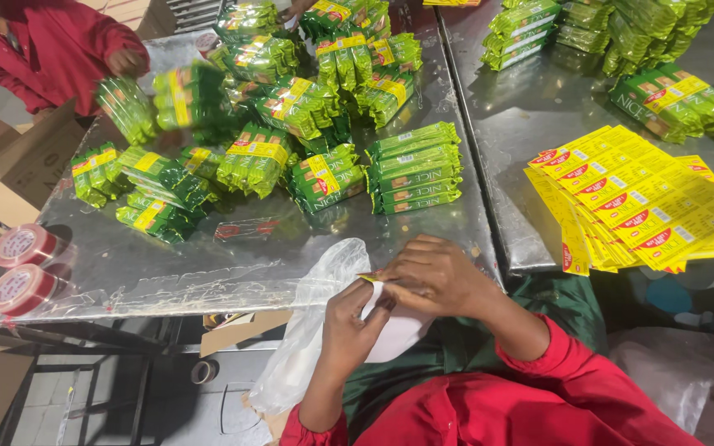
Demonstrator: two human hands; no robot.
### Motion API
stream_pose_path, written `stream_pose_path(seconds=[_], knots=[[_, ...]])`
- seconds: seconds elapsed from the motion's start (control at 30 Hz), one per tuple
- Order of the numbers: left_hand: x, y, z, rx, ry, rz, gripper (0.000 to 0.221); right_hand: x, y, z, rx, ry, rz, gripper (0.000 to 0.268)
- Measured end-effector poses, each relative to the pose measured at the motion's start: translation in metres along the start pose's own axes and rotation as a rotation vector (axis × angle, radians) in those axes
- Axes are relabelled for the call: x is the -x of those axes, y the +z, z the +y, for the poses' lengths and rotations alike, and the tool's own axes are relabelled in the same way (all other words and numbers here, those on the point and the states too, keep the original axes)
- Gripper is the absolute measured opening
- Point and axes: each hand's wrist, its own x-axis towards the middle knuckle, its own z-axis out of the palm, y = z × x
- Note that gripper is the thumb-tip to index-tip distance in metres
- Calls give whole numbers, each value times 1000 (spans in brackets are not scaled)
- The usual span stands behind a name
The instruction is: The person organizes wrapped biscuits into stacks and bundles them by hand using yellow printed bands.
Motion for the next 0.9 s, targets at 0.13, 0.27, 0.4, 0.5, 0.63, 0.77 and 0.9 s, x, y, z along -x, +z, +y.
stream_pose_path(seconds=[0.13,0.27,0.4,0.5,0.63,0.77,0.9], knots=[[-2,0,-6,-9,-31,38,22,-6,4,-11,63,37,25,27],[-5,0,-17,82,-49,35,33,-7,5,-10,66,87,132,28],[-14,6,-31,385,-162,16,24,2,-5,1,80,176,195,33],[-21,10,-36,338,-152,7,20,6,-8,6,102,191,223,33],[-21,16,-27,266,-102,-31,17,6,-3,4,102,161,207,36],[-26,21,-14,169,-52,-28,16,6,-5,1,138,133,182,30],[-34,27,-5,-68,-19,-95,17,10,-18,0,238,95,175,25]])
